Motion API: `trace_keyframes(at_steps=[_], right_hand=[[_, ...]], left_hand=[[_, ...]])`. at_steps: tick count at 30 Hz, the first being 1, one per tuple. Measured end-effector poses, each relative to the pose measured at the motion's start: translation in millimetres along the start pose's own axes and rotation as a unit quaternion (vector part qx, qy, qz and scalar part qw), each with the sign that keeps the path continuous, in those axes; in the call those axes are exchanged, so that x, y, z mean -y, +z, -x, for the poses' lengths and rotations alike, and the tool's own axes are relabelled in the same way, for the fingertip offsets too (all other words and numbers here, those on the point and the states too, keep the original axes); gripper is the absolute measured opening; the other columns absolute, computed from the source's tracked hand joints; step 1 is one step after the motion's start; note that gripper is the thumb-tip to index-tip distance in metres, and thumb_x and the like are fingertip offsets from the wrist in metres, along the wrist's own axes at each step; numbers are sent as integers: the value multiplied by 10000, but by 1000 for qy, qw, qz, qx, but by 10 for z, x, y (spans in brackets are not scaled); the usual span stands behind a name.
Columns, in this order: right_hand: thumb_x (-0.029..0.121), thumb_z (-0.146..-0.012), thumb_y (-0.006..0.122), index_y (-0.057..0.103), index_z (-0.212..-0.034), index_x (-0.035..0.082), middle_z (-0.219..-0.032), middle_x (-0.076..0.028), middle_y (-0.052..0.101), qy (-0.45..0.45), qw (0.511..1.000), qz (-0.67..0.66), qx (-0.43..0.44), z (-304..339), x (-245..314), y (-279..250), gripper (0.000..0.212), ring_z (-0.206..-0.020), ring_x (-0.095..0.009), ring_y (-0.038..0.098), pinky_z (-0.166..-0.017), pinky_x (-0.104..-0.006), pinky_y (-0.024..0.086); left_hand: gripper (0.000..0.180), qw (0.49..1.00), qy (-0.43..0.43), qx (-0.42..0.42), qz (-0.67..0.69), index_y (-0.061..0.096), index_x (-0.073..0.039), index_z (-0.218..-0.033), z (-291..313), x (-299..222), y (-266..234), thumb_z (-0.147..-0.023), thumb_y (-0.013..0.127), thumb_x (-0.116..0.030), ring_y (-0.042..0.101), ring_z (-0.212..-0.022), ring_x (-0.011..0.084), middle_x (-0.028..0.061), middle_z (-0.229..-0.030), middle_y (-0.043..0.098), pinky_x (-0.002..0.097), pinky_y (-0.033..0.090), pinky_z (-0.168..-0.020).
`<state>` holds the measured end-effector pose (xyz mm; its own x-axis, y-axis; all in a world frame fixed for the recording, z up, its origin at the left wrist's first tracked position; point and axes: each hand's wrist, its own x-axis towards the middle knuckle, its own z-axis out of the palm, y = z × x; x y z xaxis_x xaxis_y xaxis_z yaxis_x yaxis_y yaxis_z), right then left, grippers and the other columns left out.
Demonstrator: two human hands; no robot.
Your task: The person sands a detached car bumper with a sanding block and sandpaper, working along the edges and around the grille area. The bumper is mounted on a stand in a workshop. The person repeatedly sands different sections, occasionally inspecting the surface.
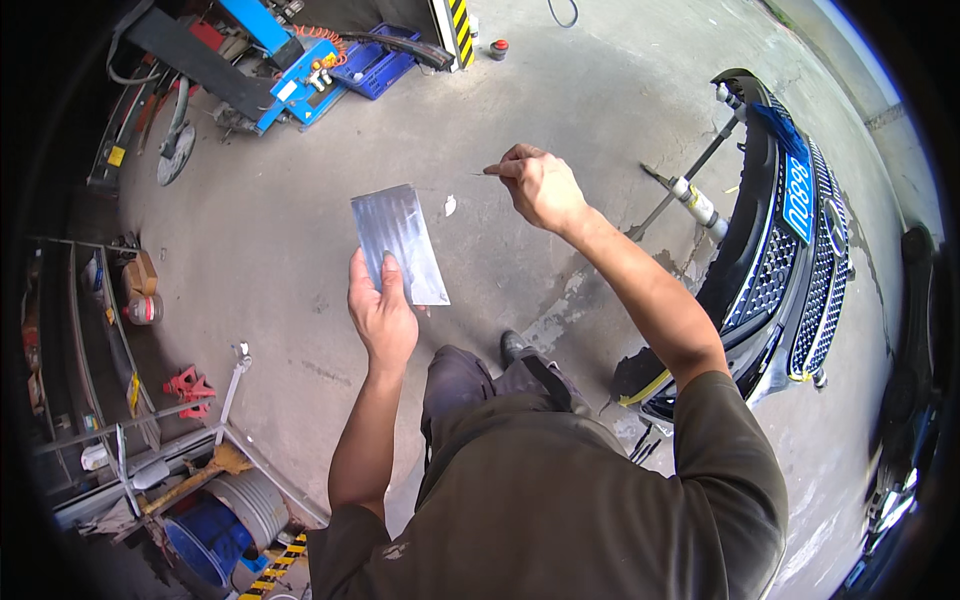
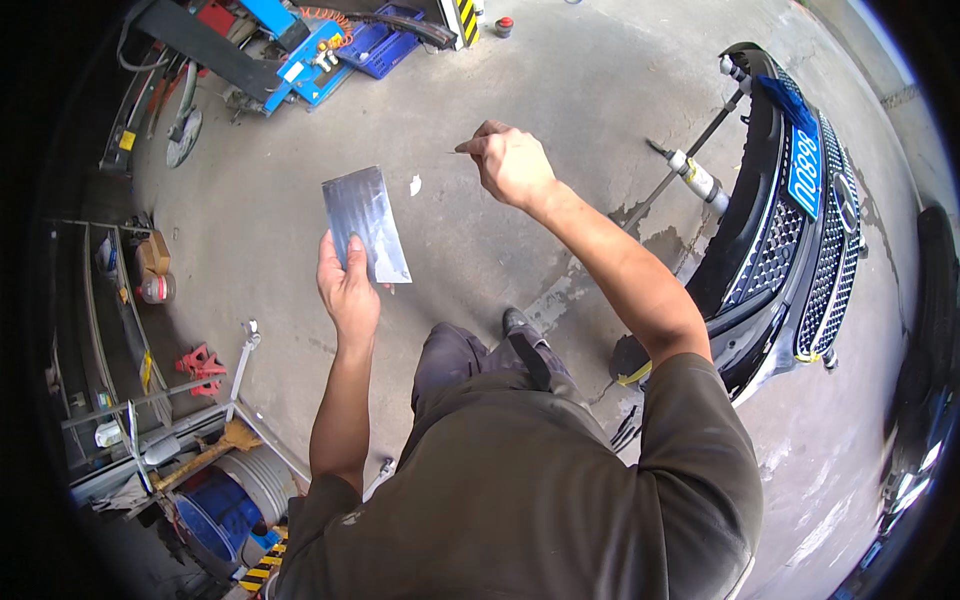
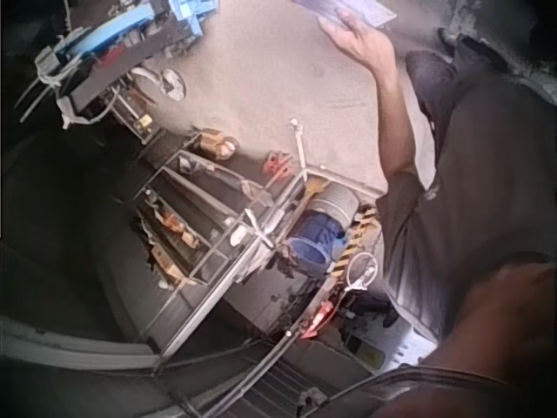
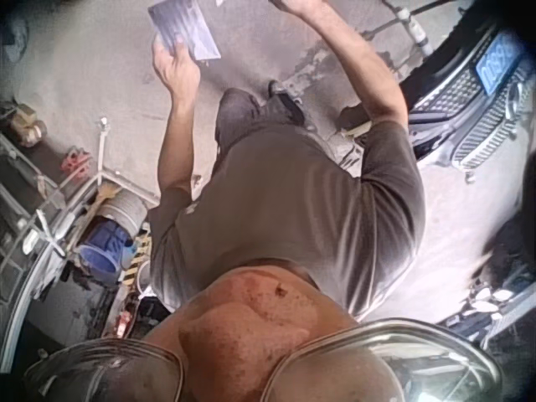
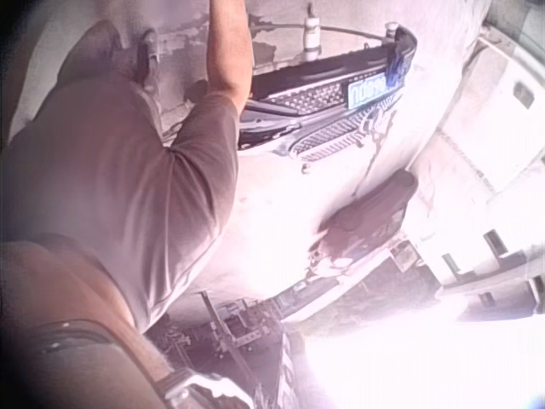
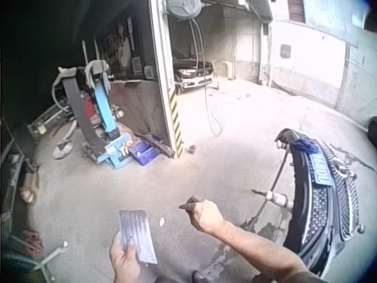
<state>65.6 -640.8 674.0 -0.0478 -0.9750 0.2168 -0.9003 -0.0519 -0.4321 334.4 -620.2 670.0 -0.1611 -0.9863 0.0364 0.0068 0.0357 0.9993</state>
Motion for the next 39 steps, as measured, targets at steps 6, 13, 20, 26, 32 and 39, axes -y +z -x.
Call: trace_keyframes(at_steps=[6,13,20,26,32,39], right_hand=[[129,-1019,668,719,-1106,16,-894,-80,730,263,859,-433,73,-121,-761,425,152,-782,-129,692,-714,-315,553],[446,-1001,746,681,-1066,-4,-907,-112,758,345,729,-591,-12,-722,-535,530,460,-782,-213,734,-691,-355,568],[521,-917,780,557,-899,-44,-803,-276,669,244,929,-239,-141,-1271,-1300,-426,607,-792,-457,694,-717,-517,522],[447,-944,774,586,-1004,-18,-824,-239,694,311,907,-241,-152,-1639,-1771,-621,505,-831,-463,696,-737,-524,527],[336,-965,784,453,-1108,-10,-721,-237,660,331,869,-218,-296,-1932,-2886,-929,500,-703,-493,674,-605,-511,524],[217,-926,834,416,-1119,13,-666,-207,617,240,861,-214,-395,-2296,-3702,-1486,503,-610,-459,659,-524,-468,498]], left_hand=[[247,993,-40,34,103,535,3,-1325,-931,172,162,-1146,513,-166,629,-662,108,61,-962,681,293,494,-539],[268,927,-195,202,249,588,-23,-1335,-2233,478,942,-1122,590,-185,634,-807,106,38,-1049,663,295,518,-649],[284,816,-40,576,23,610,94,-1288,-3723,121,1533,-1074,562,-87,616,-994,111,67,-1143,683,261,478,-938],[1023,716,-332,575,213,252,116,-1626,-4286,-81,2572,-698,552,-194,481,-1441,325,246,-1577,455,395,340,-1234],[1155,726,-207,618,219,173,139,-1651,-4532,-171,4203,-623,553,-227,256,-1621,357,273,-1731,255,435,171,-1336],[1059,702,-197,631,264,246,146,-1628,-4821,-481,5779,-694,530,-265,270,-1615,394,278,-1729,262,492,221,-1326]])
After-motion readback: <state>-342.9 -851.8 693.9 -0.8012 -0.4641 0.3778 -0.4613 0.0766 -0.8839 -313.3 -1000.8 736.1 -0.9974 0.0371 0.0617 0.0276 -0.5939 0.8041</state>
